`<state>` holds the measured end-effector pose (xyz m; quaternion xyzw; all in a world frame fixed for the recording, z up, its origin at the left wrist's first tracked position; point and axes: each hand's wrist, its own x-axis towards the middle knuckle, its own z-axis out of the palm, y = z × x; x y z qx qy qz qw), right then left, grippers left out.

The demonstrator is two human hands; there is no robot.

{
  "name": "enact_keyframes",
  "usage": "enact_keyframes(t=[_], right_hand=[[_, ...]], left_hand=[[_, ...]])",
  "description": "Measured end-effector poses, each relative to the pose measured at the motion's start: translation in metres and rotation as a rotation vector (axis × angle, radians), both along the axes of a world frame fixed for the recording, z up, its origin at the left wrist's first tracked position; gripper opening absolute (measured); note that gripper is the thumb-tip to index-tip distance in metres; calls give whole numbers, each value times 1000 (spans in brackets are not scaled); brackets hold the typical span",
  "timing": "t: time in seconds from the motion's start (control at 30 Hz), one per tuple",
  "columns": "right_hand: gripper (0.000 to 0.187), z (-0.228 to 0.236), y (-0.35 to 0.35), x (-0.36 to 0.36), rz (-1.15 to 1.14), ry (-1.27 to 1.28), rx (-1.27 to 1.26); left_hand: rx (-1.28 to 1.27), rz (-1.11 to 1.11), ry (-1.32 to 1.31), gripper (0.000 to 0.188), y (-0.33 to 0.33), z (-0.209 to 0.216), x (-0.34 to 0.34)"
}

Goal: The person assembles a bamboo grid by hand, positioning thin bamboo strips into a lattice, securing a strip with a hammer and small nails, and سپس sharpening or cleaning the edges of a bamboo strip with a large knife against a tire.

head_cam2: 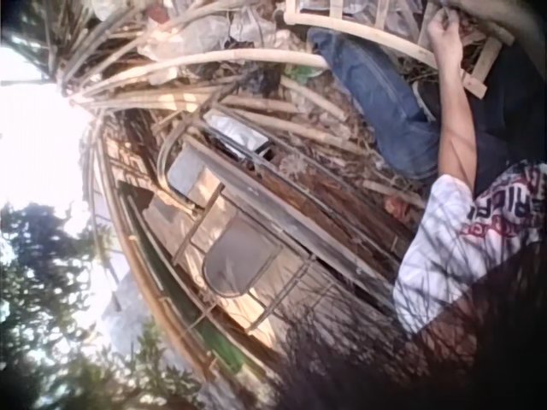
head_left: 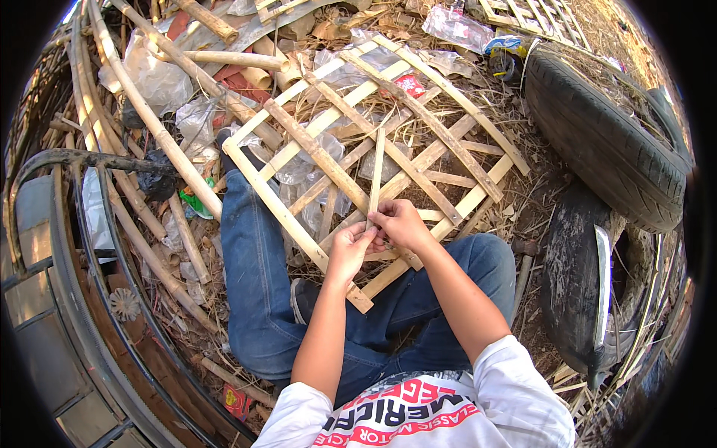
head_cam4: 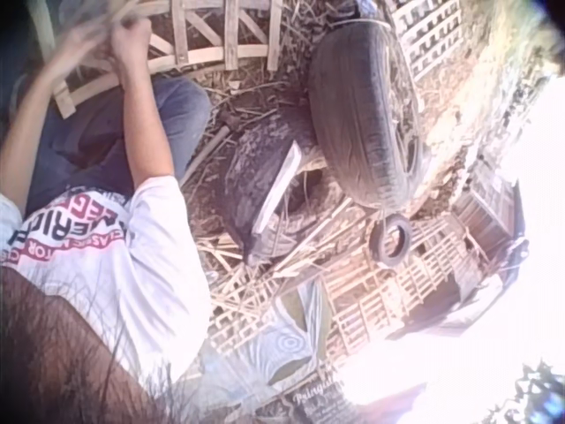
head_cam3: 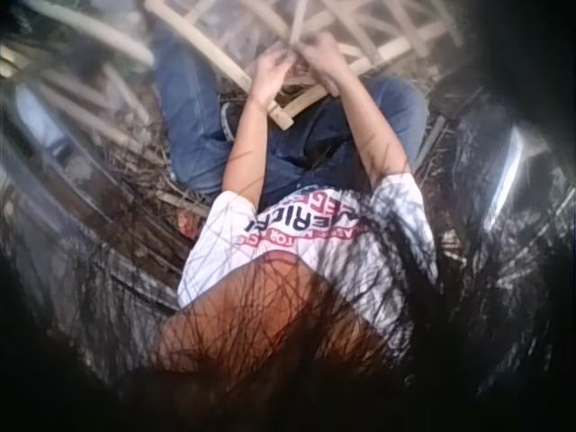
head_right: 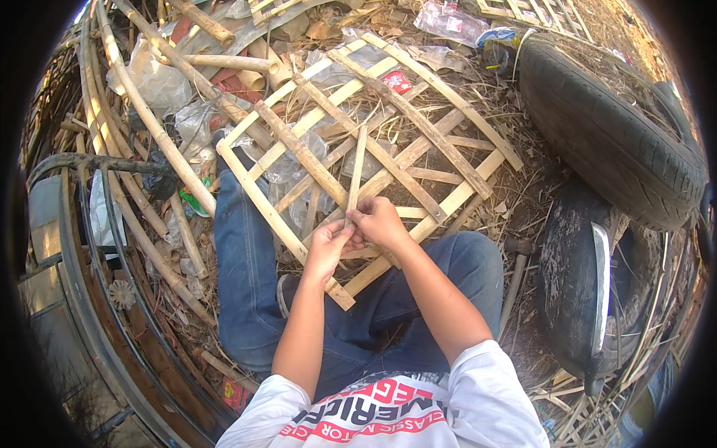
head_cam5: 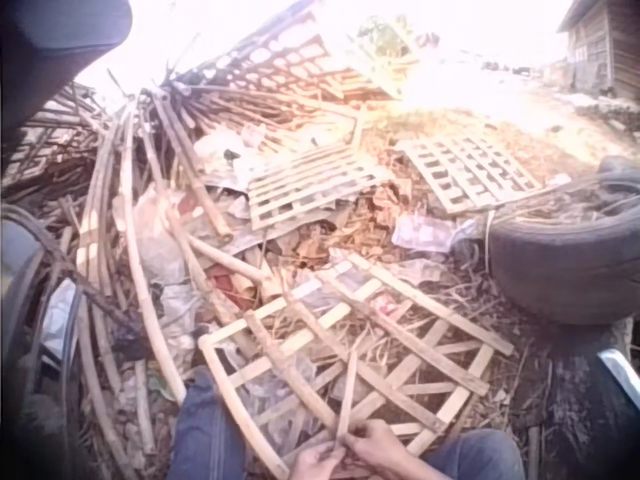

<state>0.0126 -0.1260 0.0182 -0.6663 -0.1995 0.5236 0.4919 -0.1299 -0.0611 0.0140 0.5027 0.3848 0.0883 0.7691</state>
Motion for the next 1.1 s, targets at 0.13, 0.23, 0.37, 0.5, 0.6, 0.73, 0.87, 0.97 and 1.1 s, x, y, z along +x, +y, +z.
enact_keyframes(t=[0.13, 0.23, 0.37, 0.5, 0.6, 0.73, 0.87, 0.97, 1.1], right_hand=[[24, -1, -3, 0, -76, 24, -5], [28, -1, -8, 0, -130, -69, -2], [38, -1, -9, -5, -121, -359, 7], [44, 14, 0, -14, -105, -473, -32], [43, 10, 4, -18, -134, -427, -6], [42, -8, 6, -18, -200, -330, 54], [40, -23, 5, -14, -223, -207, 88], [38, -20, 5, -14, -229, -130, 86], [34, -17, 4, -17, -207, -76, 108]], left_hand=[[-21, 32, -26, 22, -4, -1, 2], [22, 64, 4, 21, -5, -3, 0], [327, 101, 145, 19, -12, -4, 3], [946, -30, 462, 18, -17, 14, 7], [1124, 17, 423, 21, -22, 12, 11], [1139, 82, 305, 28, -18, 1, 6], [702, 130, 235, 33, -19, 5, 7], [313, 228, 98, 30, -15, 0, 4], [143, 254, 89, 23, -5, -7, -1]])
